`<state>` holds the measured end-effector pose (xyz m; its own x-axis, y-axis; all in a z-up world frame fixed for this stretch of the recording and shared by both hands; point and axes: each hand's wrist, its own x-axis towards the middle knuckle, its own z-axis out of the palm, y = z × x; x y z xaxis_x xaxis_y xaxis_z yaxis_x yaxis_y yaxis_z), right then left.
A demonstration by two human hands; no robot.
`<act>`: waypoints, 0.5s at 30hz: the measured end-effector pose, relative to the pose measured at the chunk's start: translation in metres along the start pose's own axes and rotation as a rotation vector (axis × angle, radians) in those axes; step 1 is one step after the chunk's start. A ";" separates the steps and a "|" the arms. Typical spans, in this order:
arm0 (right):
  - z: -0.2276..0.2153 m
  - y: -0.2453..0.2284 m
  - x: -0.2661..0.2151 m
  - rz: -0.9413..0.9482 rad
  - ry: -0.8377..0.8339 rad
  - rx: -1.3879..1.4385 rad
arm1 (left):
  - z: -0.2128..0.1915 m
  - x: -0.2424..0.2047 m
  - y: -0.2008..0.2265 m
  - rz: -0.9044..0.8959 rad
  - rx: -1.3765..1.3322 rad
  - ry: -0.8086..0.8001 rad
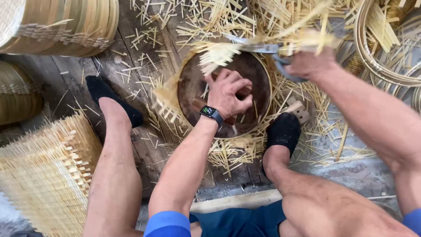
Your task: Assembling and trimming round bamboo lids or tray bases using woven strips and scissors.
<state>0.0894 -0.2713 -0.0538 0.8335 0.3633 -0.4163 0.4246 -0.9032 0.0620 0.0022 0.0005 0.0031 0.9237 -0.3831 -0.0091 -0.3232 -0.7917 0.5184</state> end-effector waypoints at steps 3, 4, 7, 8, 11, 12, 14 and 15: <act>0.006 -0.010 0.018 -0.020 0.052 0.092 | 0.002 0.003 -0.008 0.042 -0.055 -0.067; 0.011 -0.013 0.013 -0.018 0.044 0.097 | 0.011 -0.007 -0.009 0.041 -0.058 -0.076; 0.007 -0.013 0.016 -0.025 0.091 0.156 | 0.021 -0.016 -0.001 0.085 -0.070 0.028; 0.005 -0.011 0.012 -0.034 0.076 0.170 | 0.017 -0.017 0.015 -0.066 -0.046 0.194; -0.007 -0.010 0.009 -0.036 -0.012 0.120 | 0.023 -0.002 0.038 -0.460 -0.006 0.377; -0.011 -0.012 0.008 -0.046 -0.095 0.053 | 0.028 0.001 0.043 -0.722 0.006 0.389; -0.008 -0.018 0.011 -0.063 0.043 0.041 | 0.048 -0.009 0.039 -0.766 -0.003 0.321; -0.007 -0.020 0.014 -0.071 0.186 0.032 | 0.058 -0.013 0.037 -0.799 -0.013 0.254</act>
<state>0.0949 -0.2468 -0.0540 0.8540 0.4596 -0.2438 0.4757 -0.8796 0.0080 -0.0341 -0.0510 -0.0275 0.8924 0.4112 -0.1856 0.4493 -0.7731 0.4477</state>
